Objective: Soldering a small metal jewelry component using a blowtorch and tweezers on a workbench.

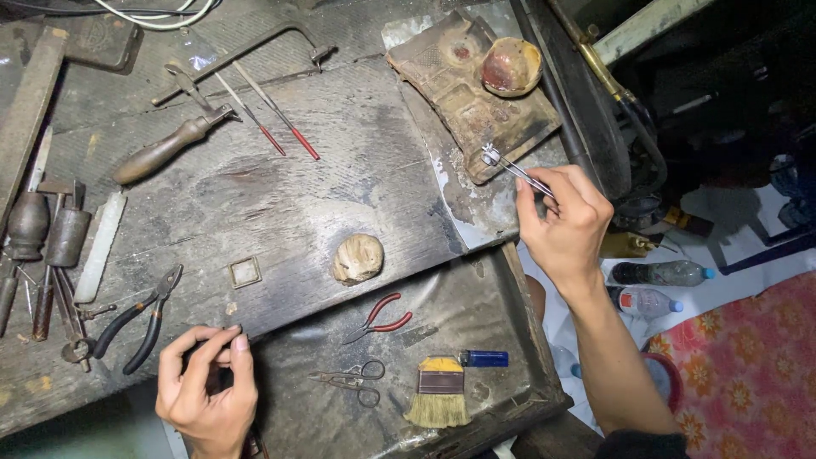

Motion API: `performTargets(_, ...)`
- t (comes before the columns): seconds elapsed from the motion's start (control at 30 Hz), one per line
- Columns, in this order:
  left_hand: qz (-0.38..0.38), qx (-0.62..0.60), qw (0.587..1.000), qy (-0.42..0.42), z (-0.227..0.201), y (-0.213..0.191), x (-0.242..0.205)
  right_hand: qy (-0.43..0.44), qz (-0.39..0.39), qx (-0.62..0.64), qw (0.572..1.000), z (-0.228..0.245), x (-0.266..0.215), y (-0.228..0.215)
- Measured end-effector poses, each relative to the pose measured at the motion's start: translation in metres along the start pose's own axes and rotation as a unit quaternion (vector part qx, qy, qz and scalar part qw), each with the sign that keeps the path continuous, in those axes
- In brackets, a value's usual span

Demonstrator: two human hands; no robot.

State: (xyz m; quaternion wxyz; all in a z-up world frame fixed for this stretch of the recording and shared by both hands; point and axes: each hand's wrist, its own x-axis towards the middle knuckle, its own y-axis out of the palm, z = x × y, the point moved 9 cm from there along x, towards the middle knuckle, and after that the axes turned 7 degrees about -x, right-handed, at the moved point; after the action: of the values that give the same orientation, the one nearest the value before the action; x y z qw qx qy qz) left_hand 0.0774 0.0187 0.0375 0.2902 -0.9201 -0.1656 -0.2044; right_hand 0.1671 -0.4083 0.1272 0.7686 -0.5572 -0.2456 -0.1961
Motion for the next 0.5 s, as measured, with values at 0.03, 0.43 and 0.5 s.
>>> performTargets(0.03,-0.001,0.003,1.000,0.003,0.0001,-0.0001,-0.0004,-0.001,0.002,0.000,1.000,-0.0003,-0.0001,0.0002)
performTargets(0.43,0.002,-0.002,1.000,0.003,-0.0035,-0.0001,0.0024,0.025,-0.005,0.020,0.999,-0.0005,0.0010,-0.0055)
performTargets(0.5,0.002,-0.003,1.000,0.002,-0.0032,-0.0003,0.0017,0.027,-0.003,0.023,0.999,-0.0008,0.0016,-0.0057)
